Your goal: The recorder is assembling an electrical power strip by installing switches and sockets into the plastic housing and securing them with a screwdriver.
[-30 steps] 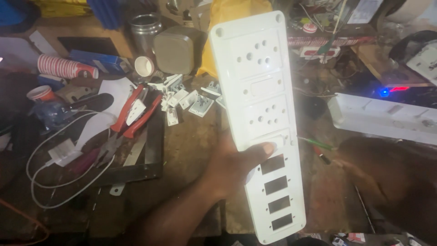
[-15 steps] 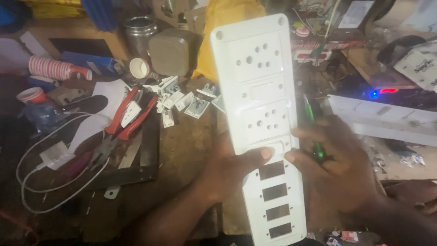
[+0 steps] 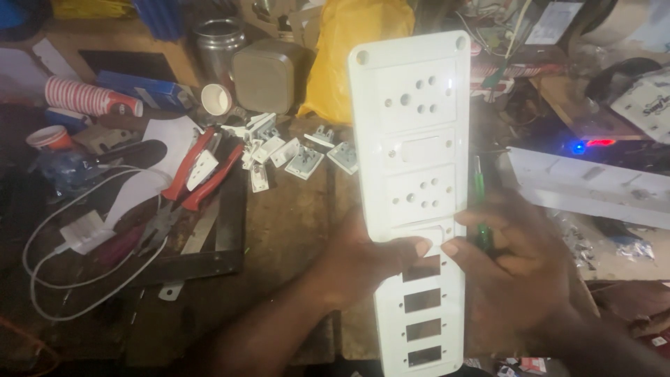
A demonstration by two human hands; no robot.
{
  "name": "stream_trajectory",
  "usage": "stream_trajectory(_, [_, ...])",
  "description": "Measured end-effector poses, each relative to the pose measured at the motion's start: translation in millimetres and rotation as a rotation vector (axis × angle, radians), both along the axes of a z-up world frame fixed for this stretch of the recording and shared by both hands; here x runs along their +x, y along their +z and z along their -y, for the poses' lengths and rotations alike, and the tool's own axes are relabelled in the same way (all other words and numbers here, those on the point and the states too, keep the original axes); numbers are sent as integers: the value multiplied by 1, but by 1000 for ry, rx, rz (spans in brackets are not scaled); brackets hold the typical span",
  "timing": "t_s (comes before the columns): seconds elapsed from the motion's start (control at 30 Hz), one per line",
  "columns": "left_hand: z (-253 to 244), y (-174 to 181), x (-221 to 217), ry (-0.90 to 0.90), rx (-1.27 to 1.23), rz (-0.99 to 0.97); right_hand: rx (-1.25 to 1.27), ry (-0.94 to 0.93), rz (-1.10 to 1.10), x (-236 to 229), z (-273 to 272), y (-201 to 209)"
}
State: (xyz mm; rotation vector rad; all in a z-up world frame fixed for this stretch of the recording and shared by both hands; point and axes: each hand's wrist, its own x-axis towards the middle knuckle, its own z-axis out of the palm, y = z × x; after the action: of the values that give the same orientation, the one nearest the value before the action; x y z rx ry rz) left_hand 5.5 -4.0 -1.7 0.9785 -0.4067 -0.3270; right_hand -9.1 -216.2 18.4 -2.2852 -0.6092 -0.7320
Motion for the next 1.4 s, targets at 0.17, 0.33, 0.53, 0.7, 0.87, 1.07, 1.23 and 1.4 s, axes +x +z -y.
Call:
stream_trajectory(0.17, [2,-4,2,-14,30,5,17,54,68,1,2,-3])
stream_trajectory(0.33, [4,-9,3,-25,33,24,-38,114,164,-1,1,-6])
stream_trajectory(0.53, [6,-1,3,-30,20,-25,-86,145,188,2,6,-11])
stream_trajectory(0.7, [6,2,3,-32,56,-49,-72,69,132,4,12,-20])
stream_trajectory(0.87, [9,-8,5,13,99,-25,-154,113,184,10,15,-22])
stream_trajectory(1.07, [14,2,6,97,207,-47,371,140,-445,17,24,-36])
stream_trajectory(1.23, [12,2,9,95,107,-114,326,57,-602,13,49,-9])
stream_trajectory(1.4, [10,6,10,96,62,-111,-225,97,-153,-3,62,21])
